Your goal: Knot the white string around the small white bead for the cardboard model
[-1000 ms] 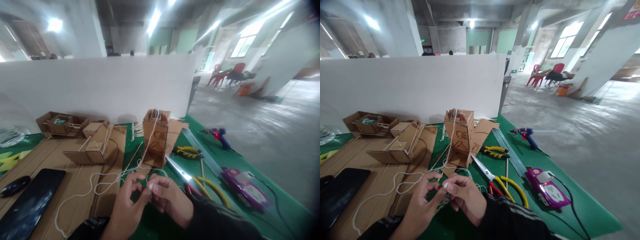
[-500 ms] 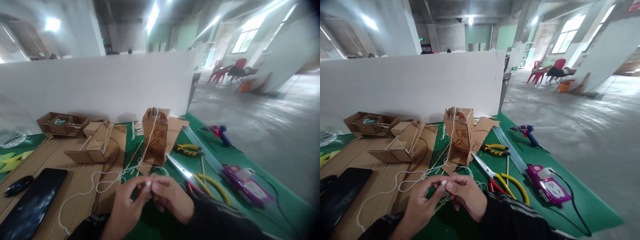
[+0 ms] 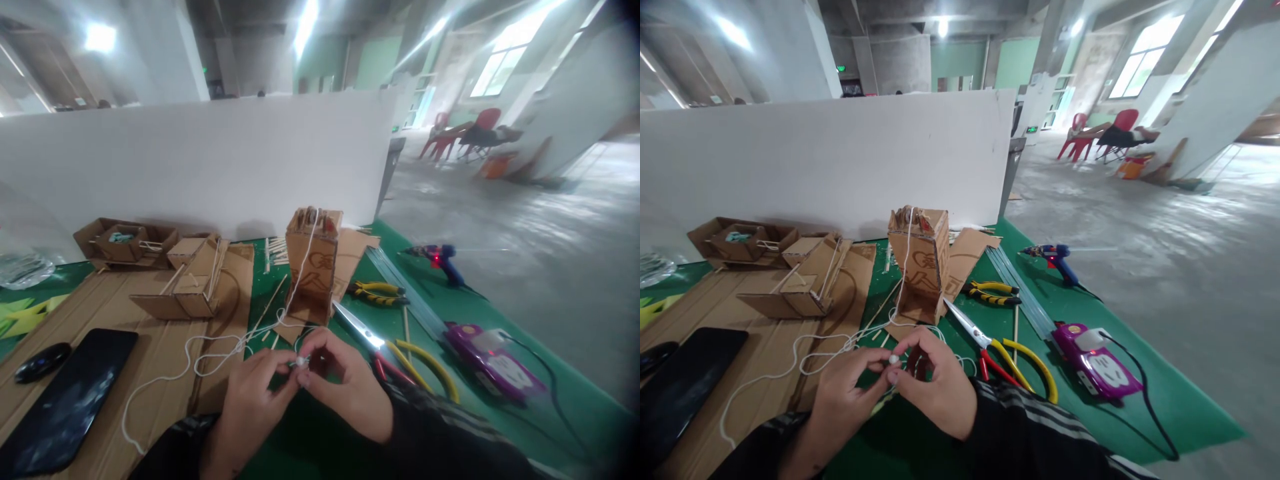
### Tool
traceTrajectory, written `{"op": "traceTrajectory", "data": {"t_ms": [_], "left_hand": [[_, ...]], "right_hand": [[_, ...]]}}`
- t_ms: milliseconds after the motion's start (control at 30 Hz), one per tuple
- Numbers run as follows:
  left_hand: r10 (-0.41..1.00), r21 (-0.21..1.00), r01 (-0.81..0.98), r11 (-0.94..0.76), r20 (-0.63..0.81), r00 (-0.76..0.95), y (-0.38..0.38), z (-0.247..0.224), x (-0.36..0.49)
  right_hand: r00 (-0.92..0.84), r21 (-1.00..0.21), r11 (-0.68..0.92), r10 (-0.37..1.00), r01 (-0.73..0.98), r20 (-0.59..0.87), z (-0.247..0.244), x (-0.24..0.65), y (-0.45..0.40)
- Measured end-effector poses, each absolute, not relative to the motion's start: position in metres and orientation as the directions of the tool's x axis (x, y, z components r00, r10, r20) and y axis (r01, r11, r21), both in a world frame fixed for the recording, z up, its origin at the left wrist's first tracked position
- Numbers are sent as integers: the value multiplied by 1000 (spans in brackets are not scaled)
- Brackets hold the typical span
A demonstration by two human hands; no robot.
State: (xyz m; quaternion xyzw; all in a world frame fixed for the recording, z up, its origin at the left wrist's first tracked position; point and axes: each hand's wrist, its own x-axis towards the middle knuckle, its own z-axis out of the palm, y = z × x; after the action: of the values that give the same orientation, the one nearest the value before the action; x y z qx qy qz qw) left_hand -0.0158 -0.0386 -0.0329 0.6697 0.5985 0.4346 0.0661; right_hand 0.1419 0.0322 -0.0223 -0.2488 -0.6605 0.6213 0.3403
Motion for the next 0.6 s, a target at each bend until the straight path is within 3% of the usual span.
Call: {"op": "traceTrajectory", "data": {"t_ms": [233, 600], "left_hand": [[857, 545, 790, -280, 513, -50, -41, -32, -18], [822, 512, 805, -301, 567, -53, -41, -31, -14]], "right_hand": [[-649, -986, 169, 752, 15, 119, -14, 143, 33], [-649, -999, -34, 759, 30, -45, -16, 141, 35]]}}
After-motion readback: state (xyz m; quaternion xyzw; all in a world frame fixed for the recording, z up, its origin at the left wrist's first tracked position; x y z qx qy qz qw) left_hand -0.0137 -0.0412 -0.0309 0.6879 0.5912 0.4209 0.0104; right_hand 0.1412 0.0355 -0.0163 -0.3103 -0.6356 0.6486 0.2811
